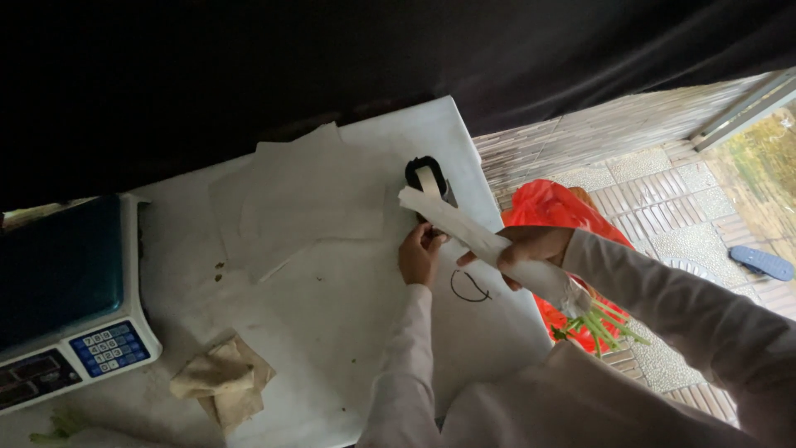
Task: The person is individually wrapping radishes in white paper sheets and securing them with tape.
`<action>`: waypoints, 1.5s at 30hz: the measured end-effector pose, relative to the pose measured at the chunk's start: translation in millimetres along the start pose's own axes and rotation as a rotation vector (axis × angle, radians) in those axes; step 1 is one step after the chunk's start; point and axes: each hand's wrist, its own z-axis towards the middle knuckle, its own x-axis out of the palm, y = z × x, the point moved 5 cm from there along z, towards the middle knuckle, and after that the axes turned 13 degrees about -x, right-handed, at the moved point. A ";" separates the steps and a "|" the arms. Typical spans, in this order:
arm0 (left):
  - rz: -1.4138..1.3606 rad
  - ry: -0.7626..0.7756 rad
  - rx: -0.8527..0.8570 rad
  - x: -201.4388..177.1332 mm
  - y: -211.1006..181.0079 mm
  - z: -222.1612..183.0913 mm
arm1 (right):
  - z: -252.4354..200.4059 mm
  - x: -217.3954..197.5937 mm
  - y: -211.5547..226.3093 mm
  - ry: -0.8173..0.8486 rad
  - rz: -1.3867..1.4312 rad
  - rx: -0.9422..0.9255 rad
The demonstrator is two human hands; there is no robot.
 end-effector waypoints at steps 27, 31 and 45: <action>-0.813 0.190 -0.505 -28.3 -48.9 -129.8 | 7.3 -111.0 -78.3 -0.061 -0.678 -0.321; -0.983 0.212 -0.510 -33.5 -60.8 -128.1 | -24.2 -162.3 -119.2 -0.028 -0.906 -0.141; -1.151 0.273 -0.660 -30.3 -66.8 -136.8 | 68.5 -119.1 -156.3 0.056 -1.633 0.072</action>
